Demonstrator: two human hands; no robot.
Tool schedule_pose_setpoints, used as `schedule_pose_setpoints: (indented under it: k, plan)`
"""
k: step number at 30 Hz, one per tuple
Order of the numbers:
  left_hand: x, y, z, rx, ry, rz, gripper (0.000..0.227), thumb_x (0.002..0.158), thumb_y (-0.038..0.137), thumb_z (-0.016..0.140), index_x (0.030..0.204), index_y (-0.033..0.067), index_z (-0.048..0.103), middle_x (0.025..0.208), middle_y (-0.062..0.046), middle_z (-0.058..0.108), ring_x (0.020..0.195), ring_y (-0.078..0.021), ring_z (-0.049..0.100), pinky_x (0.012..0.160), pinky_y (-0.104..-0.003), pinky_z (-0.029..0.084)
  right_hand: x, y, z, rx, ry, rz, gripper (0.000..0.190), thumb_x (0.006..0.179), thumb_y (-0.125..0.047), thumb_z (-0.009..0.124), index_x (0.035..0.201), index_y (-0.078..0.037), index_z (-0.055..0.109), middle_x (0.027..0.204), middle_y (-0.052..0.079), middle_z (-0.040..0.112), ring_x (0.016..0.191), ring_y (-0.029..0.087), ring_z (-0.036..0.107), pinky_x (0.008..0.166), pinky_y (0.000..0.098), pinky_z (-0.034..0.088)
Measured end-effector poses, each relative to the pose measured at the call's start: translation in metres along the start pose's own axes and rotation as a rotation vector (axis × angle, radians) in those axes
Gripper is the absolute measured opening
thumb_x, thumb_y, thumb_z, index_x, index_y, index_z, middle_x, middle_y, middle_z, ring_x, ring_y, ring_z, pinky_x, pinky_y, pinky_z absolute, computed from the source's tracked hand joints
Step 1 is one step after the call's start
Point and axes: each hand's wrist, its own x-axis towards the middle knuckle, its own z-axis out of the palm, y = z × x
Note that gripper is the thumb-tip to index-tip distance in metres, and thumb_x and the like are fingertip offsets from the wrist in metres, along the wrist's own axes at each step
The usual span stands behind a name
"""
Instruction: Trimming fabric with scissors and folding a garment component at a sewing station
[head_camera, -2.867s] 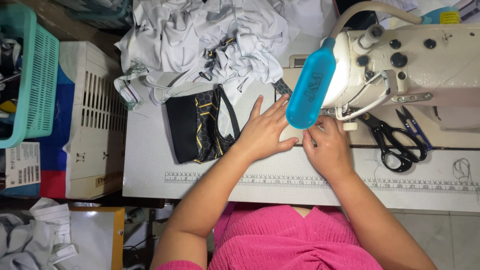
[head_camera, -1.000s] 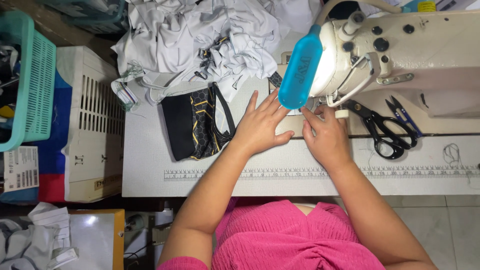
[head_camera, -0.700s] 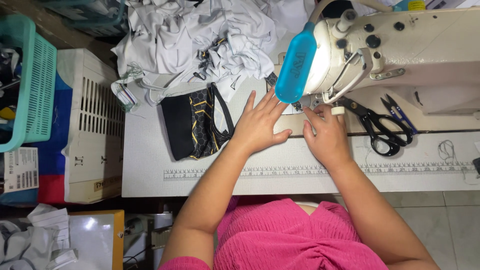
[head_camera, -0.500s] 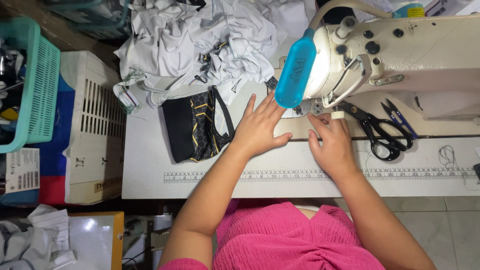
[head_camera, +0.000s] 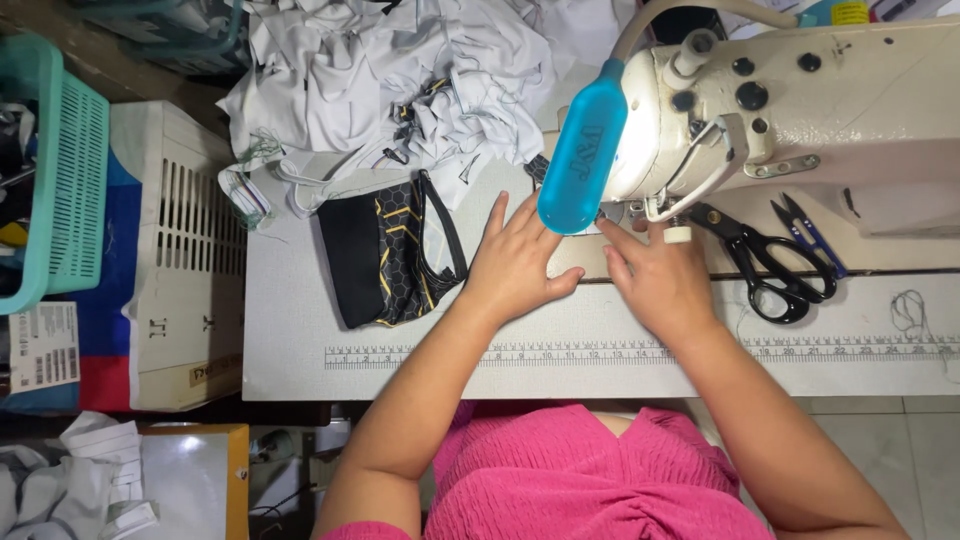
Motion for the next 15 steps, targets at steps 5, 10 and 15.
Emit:
schedule_pose_setpoints:
  k: [5,10,15]
  plan:
    - [0.000,-0.001,0.004,0.025,0.040,0.002,0.068,0.080,0.052,0.058,0.135,0.0125,0.047,0.135,-0.011,0.051,0.134,-0.0273,0.035,0.111,-0.060,0.018,0.006,0.000,-0.008,-0.043,0.049,-0.042,0.026,0.088,-0.036,0.057,0.111,-0.031,0.069,0.089,0.006,0.062,0.083,0.029,0.063,0.067,0.0400,0.052]
    - [0.002,0.001,0.003,0.017,0.039,-0.014,0.065,0.080,0.051,0.058,0.133,0.0142,0.050,0.135,-0.010,0.050,0.134,-0.0292,0.034,0.111,-0.063,0.015,0.001,-0.004,-0.001,0.023,0.063,-0.007,0.030,0.088,-0.033,0.057,0.115,-0.026,0.068,0.092,0.009,0.062,0.082,0.028,0.064,0.067,0.0405,0.052]
    - [0.004,0.007,-0.011,-0.031,-0.008,-0.020,0.065,0.082,0.047,0.059,0.134,0.0094,0.050,0.138,-0.014,0.049,0.138,-0.0295,0.030,0.112,-0.061,0.012,0.001,-0.001,0.002,-0.038,0.063,-0.039,0.029,0.089,-0.037,0.055,0.113,-0.030,0.068,0.094,0.007,0.060,0.083,0.028,0.062,0.068,0.0411,0.050]
